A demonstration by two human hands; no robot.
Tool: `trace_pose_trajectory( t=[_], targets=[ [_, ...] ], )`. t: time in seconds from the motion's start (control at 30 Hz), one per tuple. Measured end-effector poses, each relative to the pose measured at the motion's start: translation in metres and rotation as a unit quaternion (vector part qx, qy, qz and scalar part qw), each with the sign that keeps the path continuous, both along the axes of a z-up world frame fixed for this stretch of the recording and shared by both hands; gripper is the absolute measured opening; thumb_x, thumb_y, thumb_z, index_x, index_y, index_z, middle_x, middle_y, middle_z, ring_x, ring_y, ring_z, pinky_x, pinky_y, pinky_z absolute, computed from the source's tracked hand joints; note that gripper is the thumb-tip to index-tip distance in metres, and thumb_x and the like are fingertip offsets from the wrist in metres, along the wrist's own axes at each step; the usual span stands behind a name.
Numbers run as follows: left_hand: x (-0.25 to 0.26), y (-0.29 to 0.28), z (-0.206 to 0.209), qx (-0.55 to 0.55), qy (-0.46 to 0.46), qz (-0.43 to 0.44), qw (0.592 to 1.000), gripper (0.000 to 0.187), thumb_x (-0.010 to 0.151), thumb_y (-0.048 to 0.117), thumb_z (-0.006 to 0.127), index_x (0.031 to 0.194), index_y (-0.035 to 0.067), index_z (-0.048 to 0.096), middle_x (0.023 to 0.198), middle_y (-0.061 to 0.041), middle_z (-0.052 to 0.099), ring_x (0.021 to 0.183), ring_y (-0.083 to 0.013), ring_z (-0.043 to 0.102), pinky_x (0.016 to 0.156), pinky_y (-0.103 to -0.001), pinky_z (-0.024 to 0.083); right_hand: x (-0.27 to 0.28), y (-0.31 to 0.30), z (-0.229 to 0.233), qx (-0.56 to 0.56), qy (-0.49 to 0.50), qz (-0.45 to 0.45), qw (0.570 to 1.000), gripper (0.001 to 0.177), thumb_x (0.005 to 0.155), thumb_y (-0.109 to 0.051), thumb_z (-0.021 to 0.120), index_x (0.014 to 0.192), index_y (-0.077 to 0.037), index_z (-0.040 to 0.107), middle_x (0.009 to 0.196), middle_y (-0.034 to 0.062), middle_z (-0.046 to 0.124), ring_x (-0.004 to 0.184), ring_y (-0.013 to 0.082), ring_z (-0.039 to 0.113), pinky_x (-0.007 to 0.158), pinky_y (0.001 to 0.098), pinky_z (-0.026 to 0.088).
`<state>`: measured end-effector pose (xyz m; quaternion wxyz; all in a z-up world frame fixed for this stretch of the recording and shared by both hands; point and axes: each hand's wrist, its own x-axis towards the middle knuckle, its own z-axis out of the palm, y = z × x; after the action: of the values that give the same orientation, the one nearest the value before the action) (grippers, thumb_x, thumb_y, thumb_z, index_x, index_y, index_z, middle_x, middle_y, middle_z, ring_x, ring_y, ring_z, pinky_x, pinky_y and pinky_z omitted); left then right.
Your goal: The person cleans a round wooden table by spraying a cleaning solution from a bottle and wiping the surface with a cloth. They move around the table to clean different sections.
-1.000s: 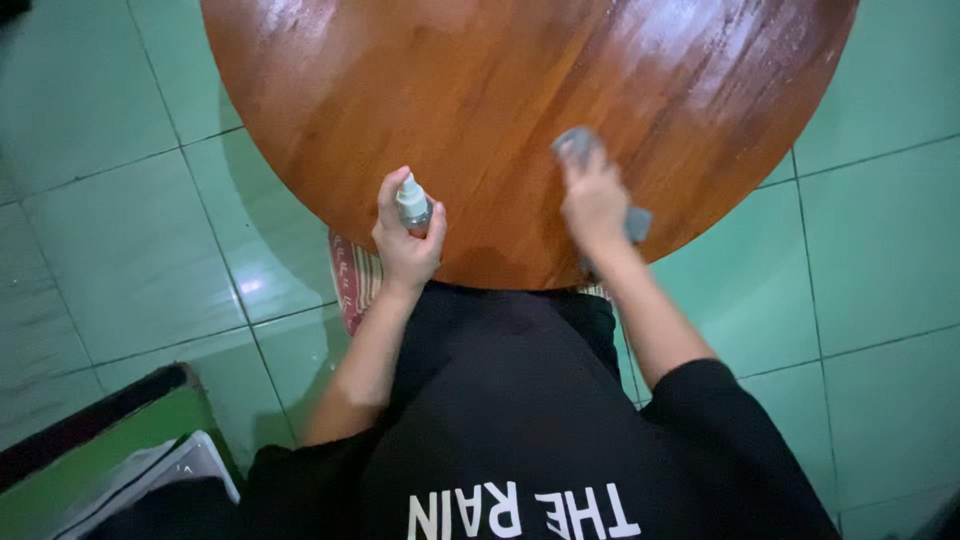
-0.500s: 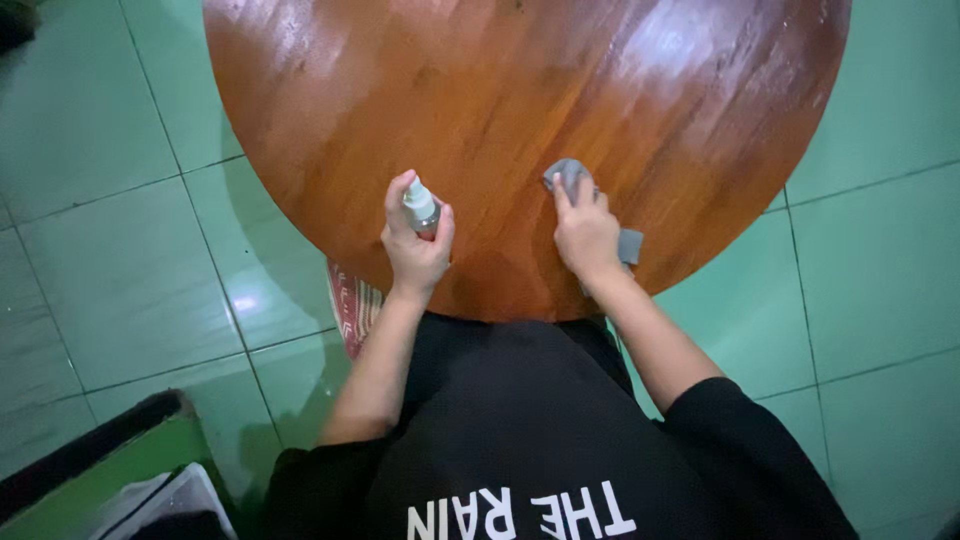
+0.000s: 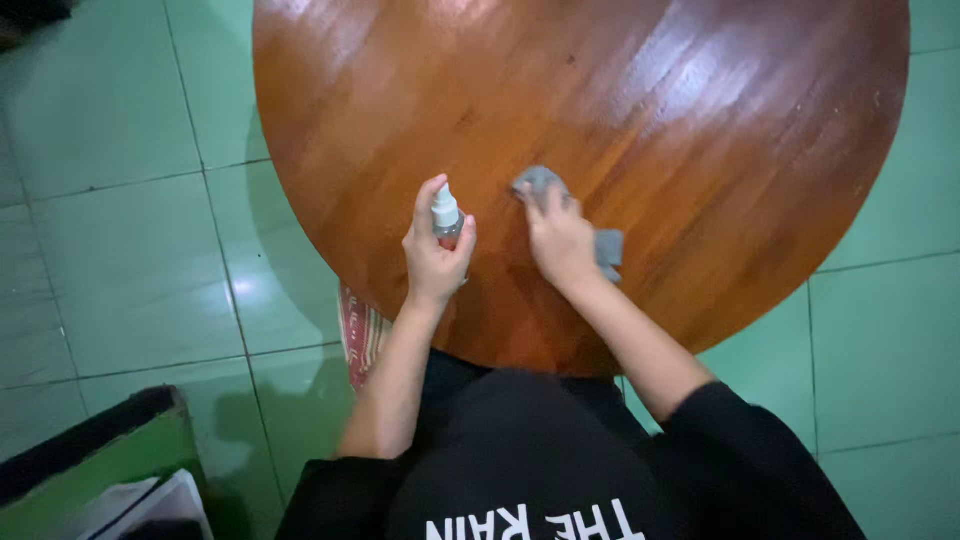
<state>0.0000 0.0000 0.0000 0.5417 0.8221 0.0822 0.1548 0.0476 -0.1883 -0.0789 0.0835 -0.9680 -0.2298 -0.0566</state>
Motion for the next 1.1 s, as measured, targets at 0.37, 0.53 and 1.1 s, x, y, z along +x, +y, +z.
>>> trace_pose_trajectory(
  t=[0.37,0.53,1.1],
  targets=[
    [0.026,0.024,-0.003,0.037,-0.024,-0.034,0.998,0.065,0.094,0.009,0.073,0.152,0.016,0.046,0.120,-0.012,0.068,0.097,-0.0182,0.068,0.083,-0.032,0.058,0.082,0.059,-0.003,0.004,-0.024,0.000,1.000,0.052,0.090,-0.007,0.059,0.141,-0.002,0.058,0.118,0.0218,0.059,0.091,0.0378,0.066,0.061,0.0428,0.060],
    [0.035,0.032,0.007,0.019,0.011,-0.037,0.999,0.062,0.095,0.012,0.074,0.150,0.020,0.047,0.125,-0.013,0.069,0.102,-0.0217,0.071,0.086,-0.033,0.059,0.044,0.033,0.000,0.257,0.059,0.090,0.960,0.039,0.092,-0.012,0.065,0.131,-0.014,0.066,0.127,0.0164,0.066,0.108,0.0280,0.068,0.084,0.0410,0.060],
    [0.040,0.021,0.010,0.052,0.015,-0.033,0.998,0.058,0.096,0.016,0.072,0.146,0.025,0.045,0.114,-0.016,0.070,0.097,-0.0299,0.074,0.082,-0.039,0.060,0.040,0.033,0.023,0.756,0.476,-0.135,0.429,0.042,0.102,-0.026,0.060,0.141,-0.010,0.058,0.101,0.0078,0.069,0.074,0.0169,0.065,0.063,0.0288,0.056]
  ],
)
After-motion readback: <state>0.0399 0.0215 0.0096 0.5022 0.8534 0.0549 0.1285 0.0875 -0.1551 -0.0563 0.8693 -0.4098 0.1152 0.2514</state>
